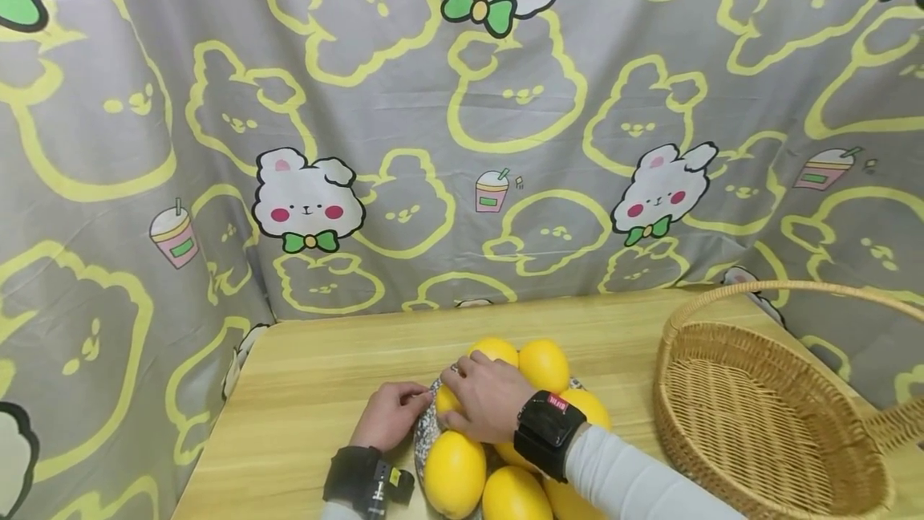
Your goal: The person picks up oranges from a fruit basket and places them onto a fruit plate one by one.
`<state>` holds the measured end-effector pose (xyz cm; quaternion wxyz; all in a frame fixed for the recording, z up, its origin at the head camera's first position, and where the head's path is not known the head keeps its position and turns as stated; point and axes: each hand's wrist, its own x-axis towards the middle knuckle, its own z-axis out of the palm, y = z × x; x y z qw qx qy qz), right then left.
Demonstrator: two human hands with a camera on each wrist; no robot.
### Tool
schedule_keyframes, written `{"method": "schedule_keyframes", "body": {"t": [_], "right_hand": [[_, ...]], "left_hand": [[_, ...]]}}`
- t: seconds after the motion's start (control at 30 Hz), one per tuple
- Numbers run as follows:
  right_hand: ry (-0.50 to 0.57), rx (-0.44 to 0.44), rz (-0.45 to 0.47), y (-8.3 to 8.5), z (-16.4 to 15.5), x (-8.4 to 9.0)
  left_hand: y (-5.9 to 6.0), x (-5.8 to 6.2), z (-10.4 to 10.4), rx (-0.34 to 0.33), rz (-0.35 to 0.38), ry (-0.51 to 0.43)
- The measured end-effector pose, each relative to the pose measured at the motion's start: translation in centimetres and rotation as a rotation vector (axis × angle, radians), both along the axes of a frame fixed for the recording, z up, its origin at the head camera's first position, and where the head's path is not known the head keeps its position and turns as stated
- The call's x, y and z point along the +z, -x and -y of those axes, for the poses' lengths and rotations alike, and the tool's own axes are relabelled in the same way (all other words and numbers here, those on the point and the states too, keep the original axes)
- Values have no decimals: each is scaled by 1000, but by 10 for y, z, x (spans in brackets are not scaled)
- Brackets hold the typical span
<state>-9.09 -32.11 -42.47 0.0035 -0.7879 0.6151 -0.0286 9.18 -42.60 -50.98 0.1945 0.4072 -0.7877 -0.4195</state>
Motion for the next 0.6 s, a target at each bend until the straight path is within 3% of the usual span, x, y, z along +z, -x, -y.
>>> {"method": "schedule_keyframes", "body": {"t": [0.27, 0.6], "right_hand": [[-54, 47, 88, 8, -2, -4], [-91, 66, 92, 19, -9, 3]], "left_hand": [[-4, -3, 0, 22, 48, 2], [2, -1, -2, -22, 38, -34]]}}
